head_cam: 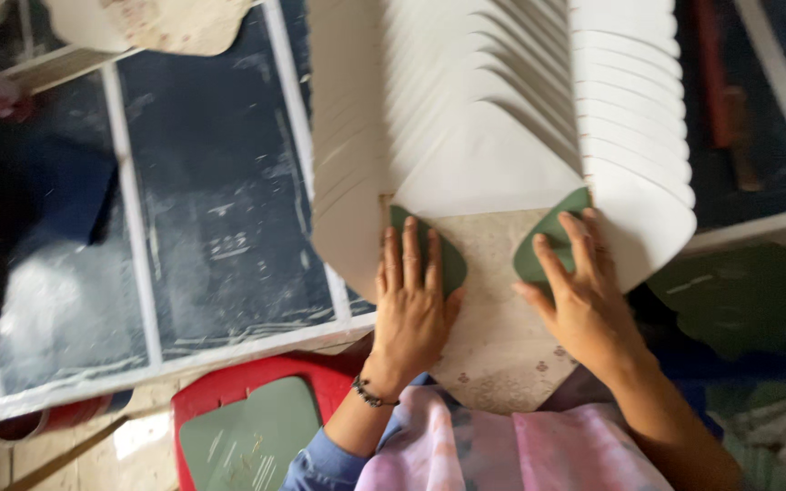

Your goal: The person folds green paper pieces into triangular shapes and places them on a stack. They then handle a stack of white paper sheets, smoothing and aligning them on the table.

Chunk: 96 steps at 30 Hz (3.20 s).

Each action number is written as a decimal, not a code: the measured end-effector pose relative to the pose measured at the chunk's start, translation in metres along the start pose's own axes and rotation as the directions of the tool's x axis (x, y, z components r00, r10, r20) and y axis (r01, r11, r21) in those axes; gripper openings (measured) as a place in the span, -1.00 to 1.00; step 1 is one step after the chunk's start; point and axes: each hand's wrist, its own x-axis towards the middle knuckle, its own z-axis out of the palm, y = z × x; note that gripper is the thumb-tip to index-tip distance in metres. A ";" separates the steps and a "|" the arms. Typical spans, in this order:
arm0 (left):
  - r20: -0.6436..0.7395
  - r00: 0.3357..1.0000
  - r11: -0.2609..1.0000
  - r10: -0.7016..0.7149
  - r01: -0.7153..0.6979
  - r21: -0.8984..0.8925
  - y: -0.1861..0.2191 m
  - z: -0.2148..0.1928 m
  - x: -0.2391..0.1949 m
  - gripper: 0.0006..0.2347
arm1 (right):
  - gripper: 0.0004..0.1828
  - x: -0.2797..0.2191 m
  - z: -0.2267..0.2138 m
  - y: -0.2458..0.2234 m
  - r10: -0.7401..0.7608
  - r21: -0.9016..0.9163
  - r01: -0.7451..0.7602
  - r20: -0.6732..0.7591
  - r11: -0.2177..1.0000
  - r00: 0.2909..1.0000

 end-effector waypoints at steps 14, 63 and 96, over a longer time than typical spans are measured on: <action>0.063 0.998 1.000 0.001 0.001 -0.022 -0.011 0.008 0.009 -0.38 | 0.08 0.023 -0.013 -0.066 0.023 -0.293 0.131 0.472 0.947 0.881; 0.014 0.979 0.977 0.202 -0.201 -0.067 -0.030 0.016 0.055 -0.25 | 0.02 0.029 0.010 0.011 0.015 -0.010 -0.014 0.083 1.000 0.996; -0.399 0.883 0.850 -0.246 -0.001 -0.527 -0.118 -0.069 0.043 -0.74 | -0.51 0.076 0.002 0.073 -0.020 0.080 0.032 -0.153 0.996 0.988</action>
